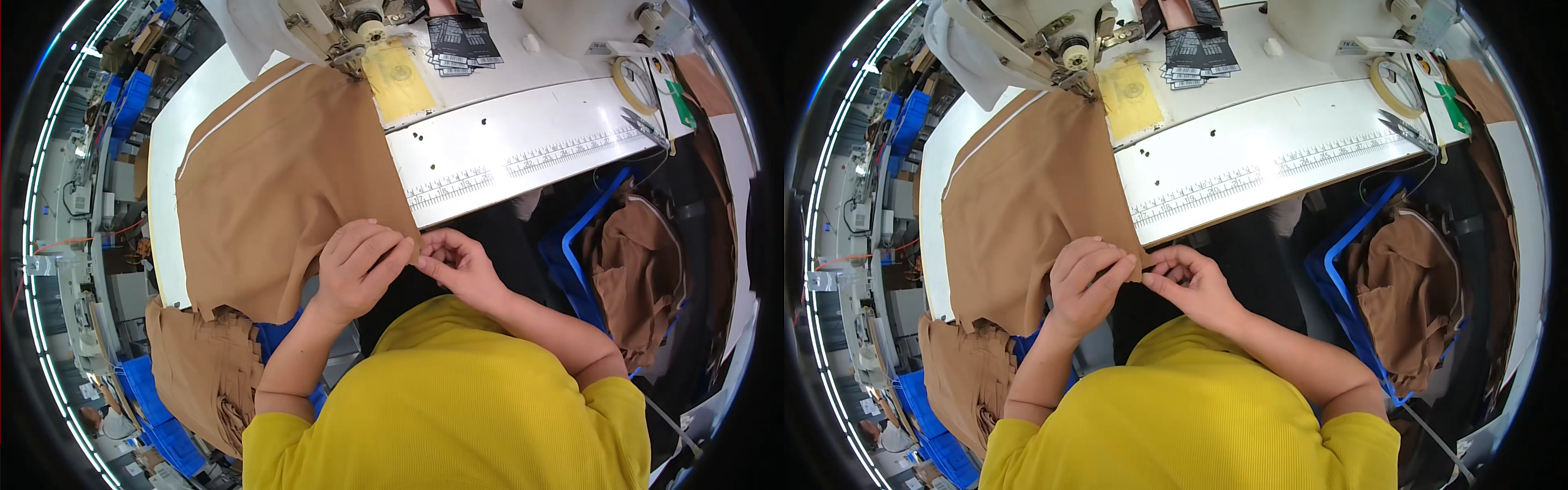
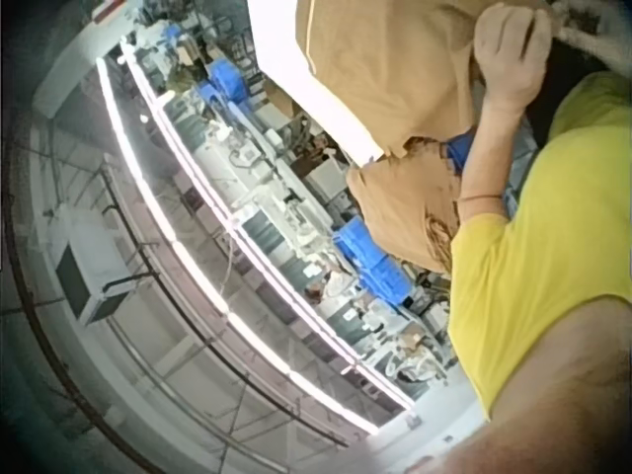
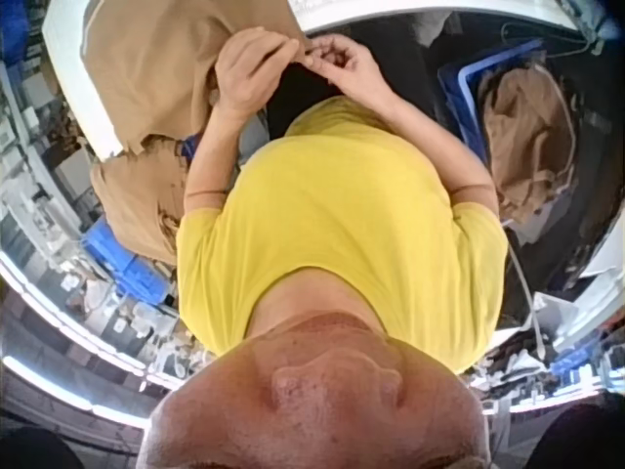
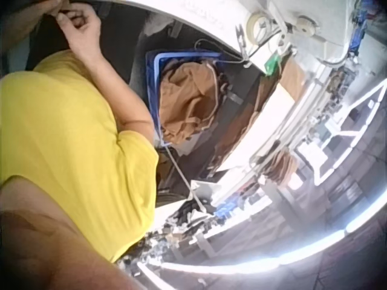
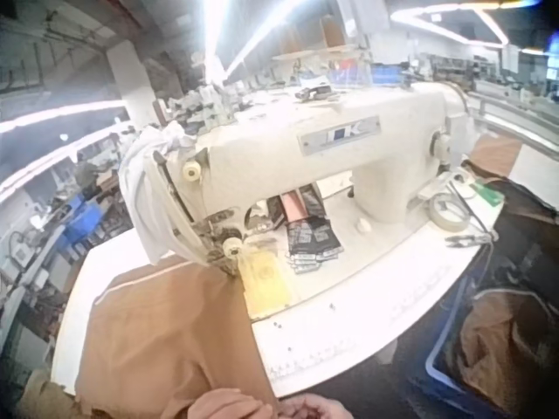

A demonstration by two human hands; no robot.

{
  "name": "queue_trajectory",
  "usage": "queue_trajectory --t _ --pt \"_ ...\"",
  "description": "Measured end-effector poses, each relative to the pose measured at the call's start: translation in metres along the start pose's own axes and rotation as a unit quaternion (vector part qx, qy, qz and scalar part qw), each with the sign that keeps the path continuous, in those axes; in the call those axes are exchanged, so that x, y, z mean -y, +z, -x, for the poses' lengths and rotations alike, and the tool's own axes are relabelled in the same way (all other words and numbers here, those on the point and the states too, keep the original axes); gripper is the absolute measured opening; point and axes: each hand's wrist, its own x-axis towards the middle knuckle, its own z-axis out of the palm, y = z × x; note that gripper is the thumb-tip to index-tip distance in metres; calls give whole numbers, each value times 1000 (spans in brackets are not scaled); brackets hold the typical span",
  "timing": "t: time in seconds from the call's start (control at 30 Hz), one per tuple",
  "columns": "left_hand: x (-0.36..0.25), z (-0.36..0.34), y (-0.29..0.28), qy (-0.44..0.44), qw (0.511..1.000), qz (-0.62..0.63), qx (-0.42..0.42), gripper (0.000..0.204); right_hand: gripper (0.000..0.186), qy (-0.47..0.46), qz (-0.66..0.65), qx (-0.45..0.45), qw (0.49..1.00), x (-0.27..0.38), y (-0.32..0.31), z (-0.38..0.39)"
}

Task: The person sews a piece of brown material using an industrial sewing machine.

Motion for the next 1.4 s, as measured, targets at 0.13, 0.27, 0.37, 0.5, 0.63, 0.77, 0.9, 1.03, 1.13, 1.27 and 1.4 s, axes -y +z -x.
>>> queue_trajectory --t 0.13,0.27,0.37,0.5,0.63,0.77,0.9,1.03,1.13,1.27,1.4 --pt "-5 1 2 -5 1000 -7 3 29 19 -14 34 35 999 5 5 -3" --pt "-7 5 3 -30 999 10 1 30 10 -55 77 36 995 6 6 -1" --pt "-8 6 3 -45 999 26 -9 29 8 -93 91 31 991 9 8 0" --pt "-9 6 2 -43 999 32 -5 26 8 -157 114 27 981 9 11 -1" --pt "-8 7 0 -27 999 36 3 26 8 -190 136 24 972 8 11 -1" --pt "-8 5 -1 -17 999 40 8 26 8 -205 151 25 967 7 10 -1" --pt "-8 4 -3 -16 999 42 11 25 8 -205 140 22 969 10 13 0" --pt "-5 4 -2 -2 999 38 2 20 9 -204 170 38 963 9 9 -2" --pt "-4 4 -2 -1 999 48 5 19 11 -195 142 37 970 12 11 0" --pt "-4 6 -2 2 999 49 4 21 13 -158 108 58 980 15 11 1" --pt "-3 4 -4 13 999 47 10 22 19 -152 83 69 983 18 11 2"
